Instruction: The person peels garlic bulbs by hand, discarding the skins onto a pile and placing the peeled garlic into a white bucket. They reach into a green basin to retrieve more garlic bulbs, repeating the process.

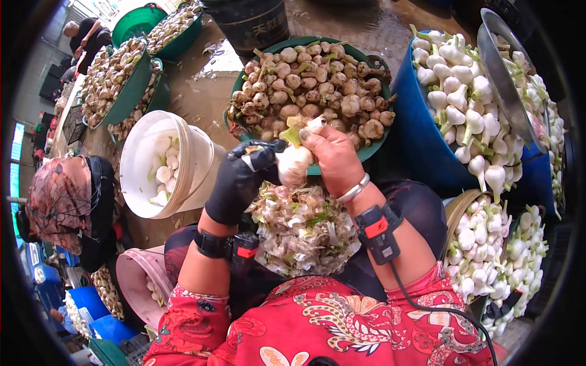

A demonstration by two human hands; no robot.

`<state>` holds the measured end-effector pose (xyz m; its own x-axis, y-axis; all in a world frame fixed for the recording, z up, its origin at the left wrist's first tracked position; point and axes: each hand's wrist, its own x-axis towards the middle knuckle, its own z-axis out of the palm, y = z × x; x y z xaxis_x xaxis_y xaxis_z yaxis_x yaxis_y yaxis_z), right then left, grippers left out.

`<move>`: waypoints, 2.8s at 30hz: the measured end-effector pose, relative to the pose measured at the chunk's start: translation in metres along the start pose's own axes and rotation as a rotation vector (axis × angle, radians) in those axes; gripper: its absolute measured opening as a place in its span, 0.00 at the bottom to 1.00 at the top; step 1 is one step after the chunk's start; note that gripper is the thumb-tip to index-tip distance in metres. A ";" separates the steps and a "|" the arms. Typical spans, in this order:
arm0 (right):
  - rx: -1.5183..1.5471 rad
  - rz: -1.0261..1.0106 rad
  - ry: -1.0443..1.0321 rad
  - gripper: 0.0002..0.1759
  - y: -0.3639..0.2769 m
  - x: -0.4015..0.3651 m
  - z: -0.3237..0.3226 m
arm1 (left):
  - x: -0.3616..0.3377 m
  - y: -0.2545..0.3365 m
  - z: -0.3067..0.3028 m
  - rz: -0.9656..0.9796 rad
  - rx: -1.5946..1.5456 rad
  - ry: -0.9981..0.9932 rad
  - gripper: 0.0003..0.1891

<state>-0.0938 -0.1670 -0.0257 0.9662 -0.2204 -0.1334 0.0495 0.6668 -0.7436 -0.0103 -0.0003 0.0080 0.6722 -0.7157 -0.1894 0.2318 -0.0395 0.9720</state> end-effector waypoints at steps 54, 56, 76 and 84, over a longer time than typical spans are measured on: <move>-0.196 0.090 -0.206 0.02 -0.056 -0.018 0.003 | 0.005 -0.023 -0.025 0.223 0.246 0.154 0.15; -0.472 0.171 -0.042 0.08 -0.048 -0.017 0.004 | 0.001 -0.017 -0.014 0.399 0.527 0.099 0.19; -0.660 0.242 -0.366 0.12 -0.030 -0.025 -0.003 | -0.022 0.028 -0.060 0.580 0.882 0.311 0.12; -1.422 -0.093 -0.370 0.07 0.004 -0.034 -0.012 | -0.011 0.048 -0.105 0.322 0.879 0.431 0.09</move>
<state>-0.1294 -0.1654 -0.0319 0.9926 0.1144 -0.0413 0.0407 -0.6323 -0.7737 0.0673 0.0791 0.0419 0.8467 -0.4787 0.2324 -0.4836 -0.5102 0.7112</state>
